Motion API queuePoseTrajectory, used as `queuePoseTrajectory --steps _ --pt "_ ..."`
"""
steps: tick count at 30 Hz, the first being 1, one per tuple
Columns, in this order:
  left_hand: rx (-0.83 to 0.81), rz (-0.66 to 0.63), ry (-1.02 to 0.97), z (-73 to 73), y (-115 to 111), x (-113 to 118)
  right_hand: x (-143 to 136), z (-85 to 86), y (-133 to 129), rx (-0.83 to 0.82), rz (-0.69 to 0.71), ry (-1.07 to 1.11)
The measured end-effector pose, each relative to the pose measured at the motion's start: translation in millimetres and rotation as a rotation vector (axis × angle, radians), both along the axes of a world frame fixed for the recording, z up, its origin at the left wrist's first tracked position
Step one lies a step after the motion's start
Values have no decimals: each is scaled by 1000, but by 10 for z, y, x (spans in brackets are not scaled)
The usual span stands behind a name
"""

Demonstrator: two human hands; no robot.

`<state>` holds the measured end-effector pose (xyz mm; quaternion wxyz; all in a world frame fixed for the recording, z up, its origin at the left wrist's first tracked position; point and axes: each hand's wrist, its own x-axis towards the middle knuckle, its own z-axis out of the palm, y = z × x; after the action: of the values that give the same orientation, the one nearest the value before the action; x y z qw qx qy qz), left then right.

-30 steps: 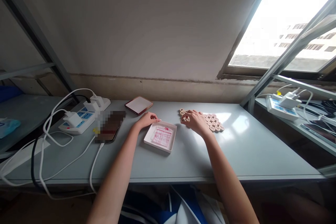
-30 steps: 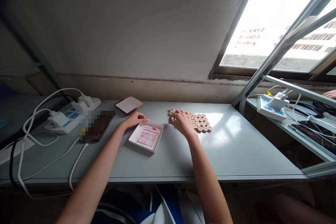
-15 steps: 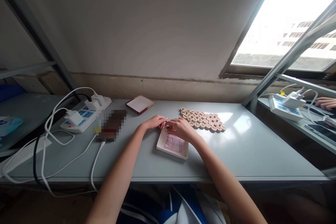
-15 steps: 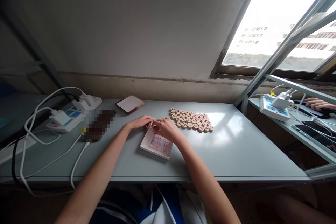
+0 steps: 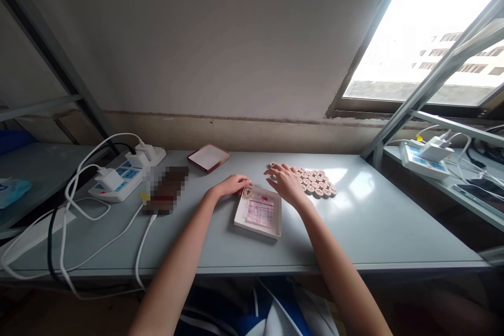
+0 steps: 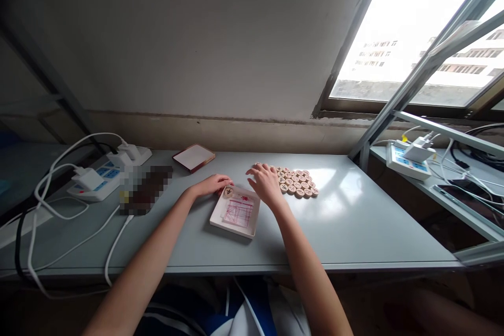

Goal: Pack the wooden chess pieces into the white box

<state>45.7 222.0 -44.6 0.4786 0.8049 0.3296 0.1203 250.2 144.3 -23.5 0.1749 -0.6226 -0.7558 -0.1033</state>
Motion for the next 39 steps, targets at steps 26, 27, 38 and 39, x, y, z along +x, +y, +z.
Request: queuePoseTrajectory --steps 26,27,38,39 --pt "167 -8 40 26 -39 2 130 -20 25 -26 -58 -21" --pt "161 -11 37 20 -34 3 116 28 8 -12 -33 24" --pt "165 -27 18 -20 -13 15 -183 141 -103 -246 336 184" --pt "169 -27 18 -19 -14 15 -194 144 -107 -246 327 175"
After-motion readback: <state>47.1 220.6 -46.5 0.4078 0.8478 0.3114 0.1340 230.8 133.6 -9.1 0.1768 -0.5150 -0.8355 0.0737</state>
